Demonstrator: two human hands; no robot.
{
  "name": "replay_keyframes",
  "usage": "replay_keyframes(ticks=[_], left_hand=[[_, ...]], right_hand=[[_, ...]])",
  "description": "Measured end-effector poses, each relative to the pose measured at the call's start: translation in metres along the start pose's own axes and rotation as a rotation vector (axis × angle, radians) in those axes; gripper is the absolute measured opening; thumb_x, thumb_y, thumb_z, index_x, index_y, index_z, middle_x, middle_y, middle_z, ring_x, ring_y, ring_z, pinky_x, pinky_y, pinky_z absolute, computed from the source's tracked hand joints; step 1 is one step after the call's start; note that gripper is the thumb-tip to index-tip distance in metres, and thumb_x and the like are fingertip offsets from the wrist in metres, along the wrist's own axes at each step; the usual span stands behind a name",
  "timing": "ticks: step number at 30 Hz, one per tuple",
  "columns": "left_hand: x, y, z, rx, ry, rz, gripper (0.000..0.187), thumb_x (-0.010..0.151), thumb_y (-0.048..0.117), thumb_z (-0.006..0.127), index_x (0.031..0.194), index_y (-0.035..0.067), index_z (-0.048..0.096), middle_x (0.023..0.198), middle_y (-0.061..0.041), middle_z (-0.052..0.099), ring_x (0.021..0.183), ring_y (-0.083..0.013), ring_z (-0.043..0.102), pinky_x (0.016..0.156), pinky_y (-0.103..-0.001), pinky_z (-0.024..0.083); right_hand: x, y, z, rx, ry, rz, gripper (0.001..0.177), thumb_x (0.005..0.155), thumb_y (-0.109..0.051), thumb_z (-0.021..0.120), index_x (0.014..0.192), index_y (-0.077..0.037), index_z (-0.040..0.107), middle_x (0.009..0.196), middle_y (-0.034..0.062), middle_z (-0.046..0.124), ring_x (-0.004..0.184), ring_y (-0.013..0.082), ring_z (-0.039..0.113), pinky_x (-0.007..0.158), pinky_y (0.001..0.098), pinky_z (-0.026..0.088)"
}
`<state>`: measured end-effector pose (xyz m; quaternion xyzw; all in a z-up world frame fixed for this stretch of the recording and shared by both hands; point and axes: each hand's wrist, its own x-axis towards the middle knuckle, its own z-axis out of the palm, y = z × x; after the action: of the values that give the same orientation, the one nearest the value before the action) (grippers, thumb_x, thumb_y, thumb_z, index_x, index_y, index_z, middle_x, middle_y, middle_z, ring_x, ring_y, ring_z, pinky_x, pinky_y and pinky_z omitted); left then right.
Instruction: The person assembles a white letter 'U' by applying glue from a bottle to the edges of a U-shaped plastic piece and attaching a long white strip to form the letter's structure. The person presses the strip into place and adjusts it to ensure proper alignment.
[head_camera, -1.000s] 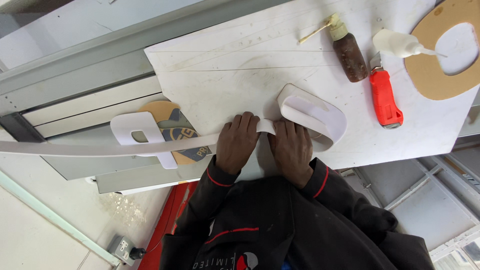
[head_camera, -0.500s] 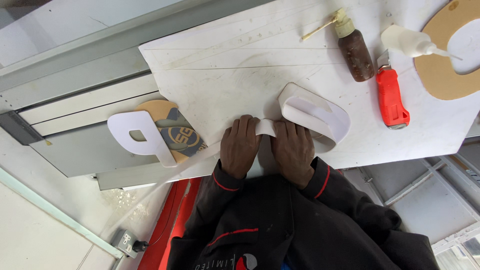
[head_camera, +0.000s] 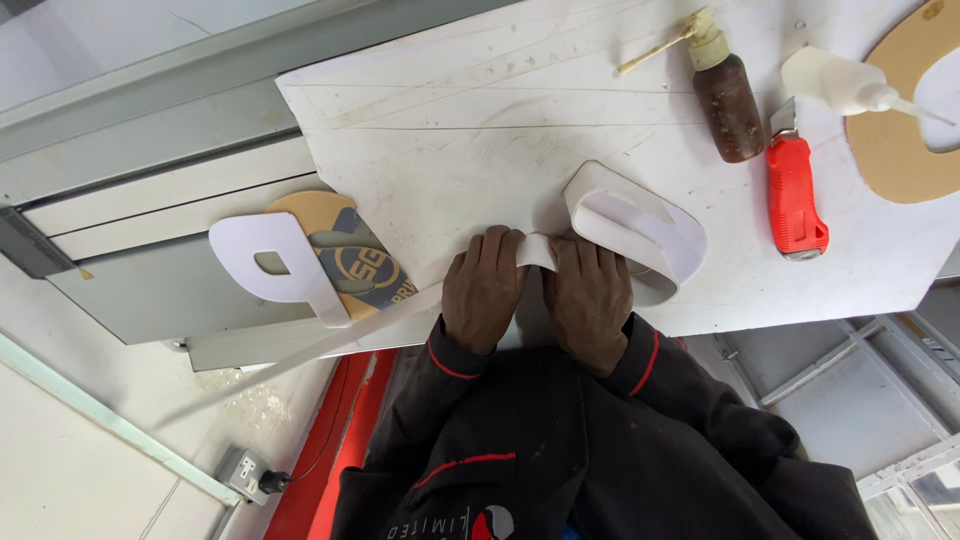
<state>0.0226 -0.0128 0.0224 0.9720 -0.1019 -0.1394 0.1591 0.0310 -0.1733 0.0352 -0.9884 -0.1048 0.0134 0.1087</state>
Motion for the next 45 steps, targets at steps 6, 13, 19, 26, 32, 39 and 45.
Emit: replay_keyframes(ticks=[6, 13, 19, 26, 32, 39, 45], left_hand=[[0.004, -0.003, -0.006, 0.02, 0.0, -0.002, 0.021, 0.111, 0.024, 0.072, 0.128, 0.013, 0.073, 0.116, -0.004, 0.067, 0.1, -0.0212, 0.076, 0.081, -0.038, 0.069], [0.012, 0.004, -0.018, -0.017, 0.008, -0.055, 0.019, 0.109, 0.024, 0.074, 0.124, 0.012, 0.073, 0.111, -0.004, 0.065, 0.097, -0.022, 0.076, 0.079, -0.04, 0.068], [0.01, 0.004, -0.009, -0.011, 0.008, -0.106, 0.02, 0.108, 0.022, 0.076, 0.122, 0.009, 0.073, 0.11, -0.008, 0.067, 0.095, -0.0251, 0.075, 0.08, -0.042, 0.066], [0.007, 0.006, -0.005, -0.045, 0.026, -0.093, 0.017, 0.107, 0.015, 0.073, 0.122, 0.007, 0.072, 0.111, -0.009, 0.066, 0.096, -0.0265, 0.075, 0.078, -0.04, 0.065], [0.003, 0.014, 0.004, -0.065, 0.076, -0.141, 0.016, 0.113, 0.02, 0.064, 0.123, 0.01, 0.071, 0.11, -0.006, 0.066, 0.095, -0.0241, 0.075, 0.076, -0.037, 0.065], [0.003, 0.025, 0.007, -0.116, 0.108, -0.21, 0.016, 0.111, 0.015, 0.064, 0.124, 0.012, 0.072, 0.109, -0.003, 0.067, 0.097, -0.0224, 0.077, 0.077, -0.034, 0.065], [0.01, 0.024, -0.021, -0.172, 0.096, -0.254, 0.016, 0.112, 0.011, 0.063, 0.125, 0.013, 0.072, 0.114, -0.004, 0.067, 0.103, -0.0236, 0.076, 0.083, -0.036, 0.063]], right_hand=[[0.011, -0.013, -0.004, -0.016, 0.04, 0.052, 0.012, 0.112, -0.016, 0.077, 0.101, -0.013, 0.078, 0.083, 0.0045, 0.062, 0.08, 0.0271, 0.071, 0.07, 0.0395, 0.059], [0.001, -0.009, -0.001, 0.039, -0.064, 0.078, 0.02, 0.098, -0.022, 0.089, 0.114, -0.013, 0.081, 0.095, 0.0077, 0.069, 0.091, 0.0305, 0.074, 0.08, 0.0441, 0.061], [0.004, -0.011, -0.007, 0.139, -0.178, 0.126, 0.031, 0.09, -0.014, 0.091, 0.118, -0.008, 0.081, 0.098, 0.0124, 0.071, 0.093, 0.037, 0.077, 0.082, 0.0487, 0.061], [0.014, -0.016, -0.015, 0.079, -0.198, 0.08, 0.032, 0.09, -0.018, 0.088, 0.119, -0.01, 0.077, 0.098, 0.0114, 0.067, 0.093, 0.0374, 0.073, 0.079, 0.049, 0.059], [0.012, -0.015, -0.01, 0.06, -0.158, 0.085, 0.017, 0.103, -0.017, 0.076, 0.119, -0.012, 0.079, 0.095, 0.0083, 0.065, 0.09, 0.0342, 0.072, 0.077, 0.0467, 0.058], [0.022, -0.018, -0.015, -0.011, -0.141, 0.065, 0.008, 0.107, -0.015, 0.074, 0.113, -0.014, 0.079, 0.092, 0.0058, 0.066, 0.087, 0.031, 0.073, 0.075, 0.0433, 0.059], [0.027, -0.017, -0.017, 0.022, -0.129, 0.035, 0.012, 0.113, -0.015, 0.068, 0.108, -0.011, 0.078, 0.086, 0.0082, 0.064, 0.081, 0.033, 0.072, 0.071, 0.0443, 0.058]])
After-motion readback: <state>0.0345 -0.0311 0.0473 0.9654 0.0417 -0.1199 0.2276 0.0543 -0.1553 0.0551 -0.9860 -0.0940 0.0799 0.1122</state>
